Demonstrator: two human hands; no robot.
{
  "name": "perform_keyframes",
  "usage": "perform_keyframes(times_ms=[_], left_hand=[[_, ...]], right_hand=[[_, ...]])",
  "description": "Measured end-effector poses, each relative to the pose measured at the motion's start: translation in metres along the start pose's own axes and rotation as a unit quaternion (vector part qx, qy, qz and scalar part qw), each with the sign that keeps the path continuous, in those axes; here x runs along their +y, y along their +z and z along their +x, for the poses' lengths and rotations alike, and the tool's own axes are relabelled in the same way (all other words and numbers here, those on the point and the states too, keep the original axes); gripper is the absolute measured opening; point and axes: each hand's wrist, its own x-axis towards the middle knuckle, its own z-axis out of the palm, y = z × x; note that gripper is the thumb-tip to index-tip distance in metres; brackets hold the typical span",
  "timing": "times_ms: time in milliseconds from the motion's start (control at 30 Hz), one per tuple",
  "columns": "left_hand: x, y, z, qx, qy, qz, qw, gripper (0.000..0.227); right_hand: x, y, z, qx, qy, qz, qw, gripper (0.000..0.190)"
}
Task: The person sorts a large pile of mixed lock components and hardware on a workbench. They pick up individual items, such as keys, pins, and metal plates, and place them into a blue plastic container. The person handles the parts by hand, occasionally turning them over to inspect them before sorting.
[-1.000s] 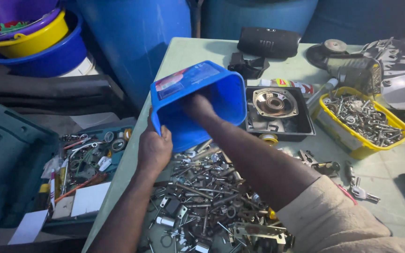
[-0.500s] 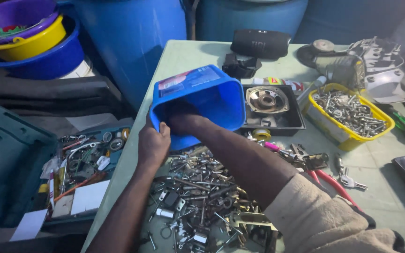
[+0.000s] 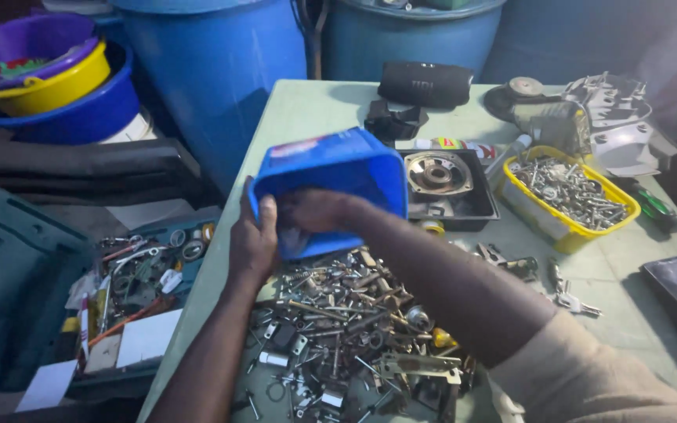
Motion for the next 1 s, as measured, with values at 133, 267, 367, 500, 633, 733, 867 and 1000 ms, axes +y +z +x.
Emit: perform_keyframes(times_ms=[133,267,367,500,633,733,867,1000], left_hand=[[-0.026,-0.002,0.013,0.037,0.02,-0.025,0.999,0.058],[-0.06,0.009,0.038,0.073,0.048,-0.025,0.996,0.049],[-0.076,0.028,0.042,0.073,0.12,0.012,0.99,0.05],[-0.081,0.027,0.046,0.087,0.185,0.05,0.978,0.054],[-0.074,0.027,0.045,0.152,0.179,0.104,0.966,0.049],[-0.067,0.033,0.037,0.18,0.228,0.091,0.953,0.058],[-0.074,0.024,0.037,0.169,0.272,0.044,0.946,0.062],[-0.081,0.023,0.047,0.153,0.253,0.039,0.955,0.07]], right_hand=[[-0.021,-0.041,0.002,0.064,0.363,0.495,0.787,0.031],[-0.049,-0.085,-0.003,0.374,0.25,0.289,0.845,0.029],[-0.047,-0.092,0.018,0.402,0.088,0.047,0.91,0.02],[-0.035,-0.099,0.012,0.372,0.063,0.043,0.925,0.012],[0.01,-0.083,-0.023,0.378,0.004,0.105,0.92,0.023],[0.035,-0.079,-0.068,0.365,0.046,0.138,0.92,0.019],[0.033,-0.119,-0.14,0.304,0.274,0.221,0.885,0.028],[0.018,-0.146,-0.213,0.22,0.537,0.313,0.752,0.037]])
